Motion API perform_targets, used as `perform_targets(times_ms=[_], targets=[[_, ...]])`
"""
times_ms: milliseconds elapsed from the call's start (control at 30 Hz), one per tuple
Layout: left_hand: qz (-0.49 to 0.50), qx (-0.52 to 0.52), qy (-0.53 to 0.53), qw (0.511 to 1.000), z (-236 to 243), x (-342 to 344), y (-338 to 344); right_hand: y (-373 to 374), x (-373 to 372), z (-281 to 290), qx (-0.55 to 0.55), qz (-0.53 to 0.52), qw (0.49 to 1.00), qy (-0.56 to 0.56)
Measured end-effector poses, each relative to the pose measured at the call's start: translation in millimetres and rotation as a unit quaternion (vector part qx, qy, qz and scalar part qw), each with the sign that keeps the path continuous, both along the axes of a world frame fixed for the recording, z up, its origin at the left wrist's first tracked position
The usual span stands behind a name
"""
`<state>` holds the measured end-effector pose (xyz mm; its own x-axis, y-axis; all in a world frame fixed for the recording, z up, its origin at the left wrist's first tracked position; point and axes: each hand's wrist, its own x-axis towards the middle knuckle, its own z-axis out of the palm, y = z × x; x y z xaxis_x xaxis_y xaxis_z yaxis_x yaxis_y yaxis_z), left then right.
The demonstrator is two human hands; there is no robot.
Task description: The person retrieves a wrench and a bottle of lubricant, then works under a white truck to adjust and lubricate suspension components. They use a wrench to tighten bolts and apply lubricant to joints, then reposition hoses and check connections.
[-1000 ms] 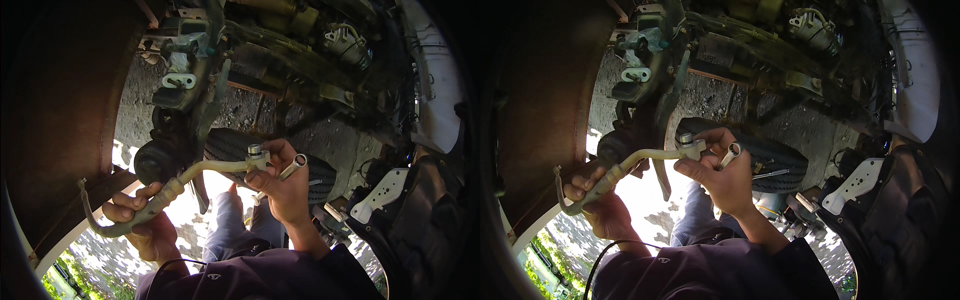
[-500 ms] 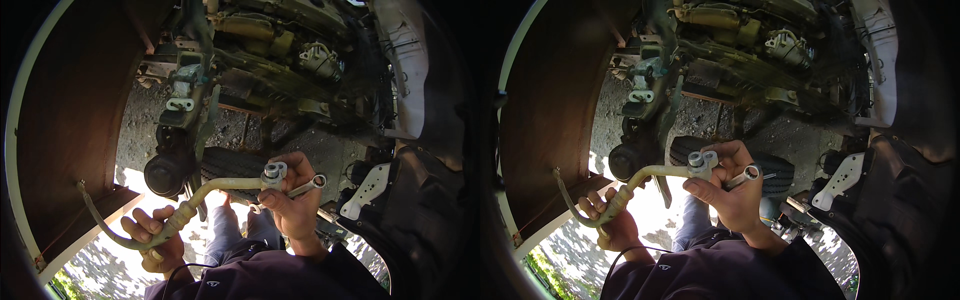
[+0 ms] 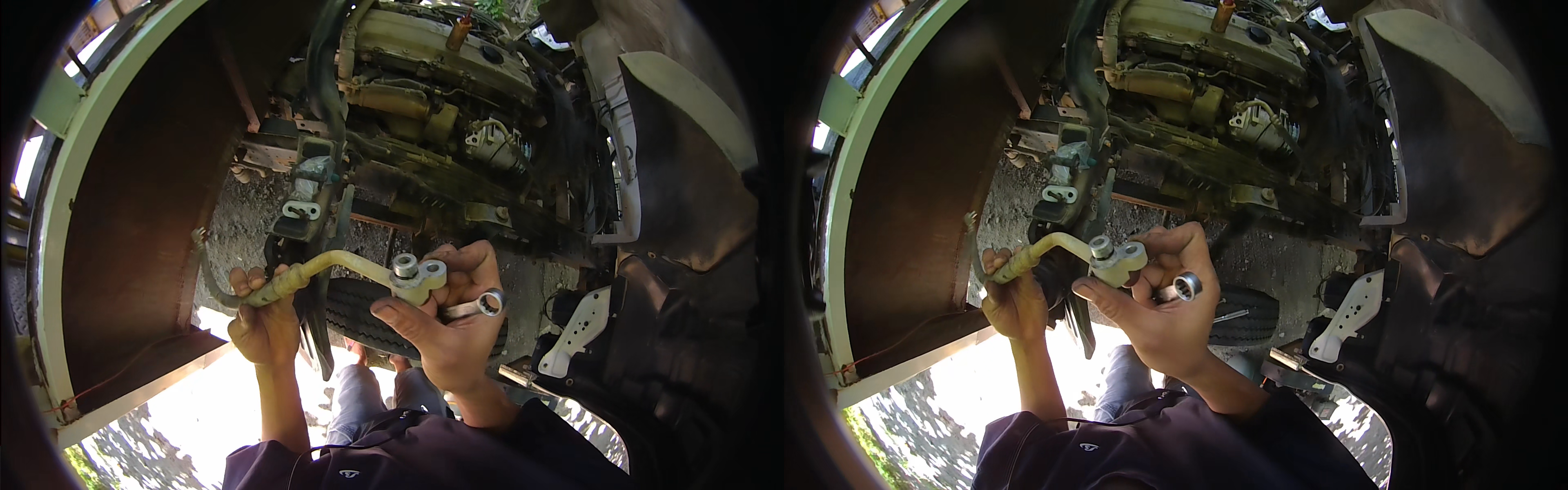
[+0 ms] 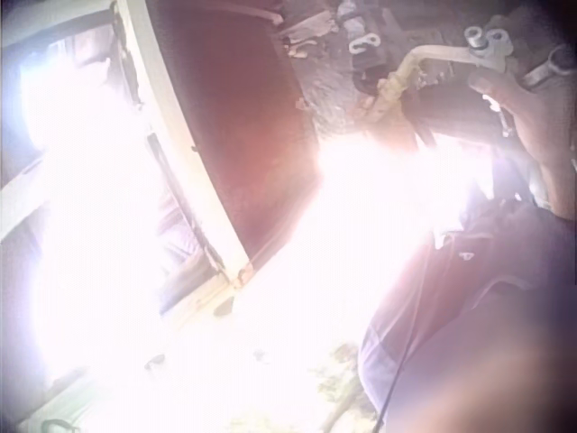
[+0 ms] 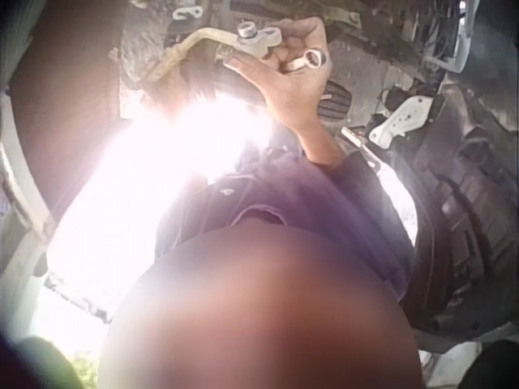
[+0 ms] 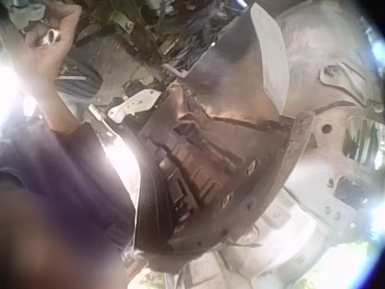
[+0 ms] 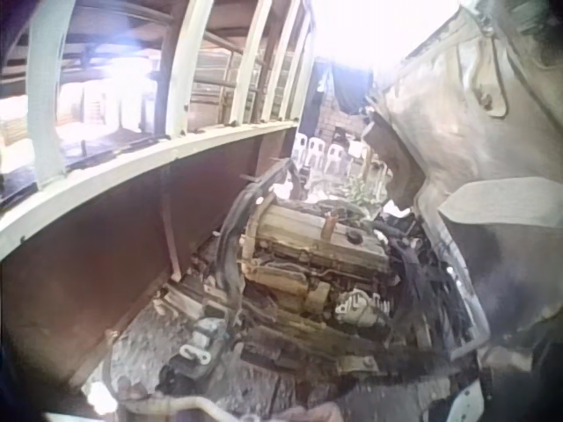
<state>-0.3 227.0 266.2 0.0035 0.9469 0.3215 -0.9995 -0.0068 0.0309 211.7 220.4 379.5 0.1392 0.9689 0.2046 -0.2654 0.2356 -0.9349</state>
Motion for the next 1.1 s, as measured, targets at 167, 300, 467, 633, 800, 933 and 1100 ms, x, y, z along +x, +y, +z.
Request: perform_targets(times_ms=[167, 300, 467, 633, 800, 933, 1100], targets=[[-0.028, -0.032, -0.073, 0.996, -13, -3, 19, 10, -15, 6, 0.018, 0.011, 0.996, -0.089], [-0.032, -0.050, -0.097, 0.994, -24, -3, 24, 17, -25, 7, 0.012, 0.001, 0.996, -0.092], [-0.021, -0.075, -0.100, 0.992, -33, -11, 22, 22, -32, 4, -0.026, -0.008, 0.995, -0.095], [-0.014, -0.060, -0.057, 0.996, -37, -19, 30, 41, 15, -11, -0.067, 0.004, 0.998, -0.015], [0.009, -0.069, 0.070, 0.995, -33, -17, 34, 147, 102, -68, -0.086, -0.190, 0.956, -0.208], [0.023, -0.045, 0.153, 0.987, -27, -7, 33, 272, 151, -104, -0.130, -0.244, 0.879, -0.388], [-0.030, -0.011, 0.147, 0.989, -31, 1, 26, 302, 167, -127, -0.108, -0.178, 0.920, -0.330]])
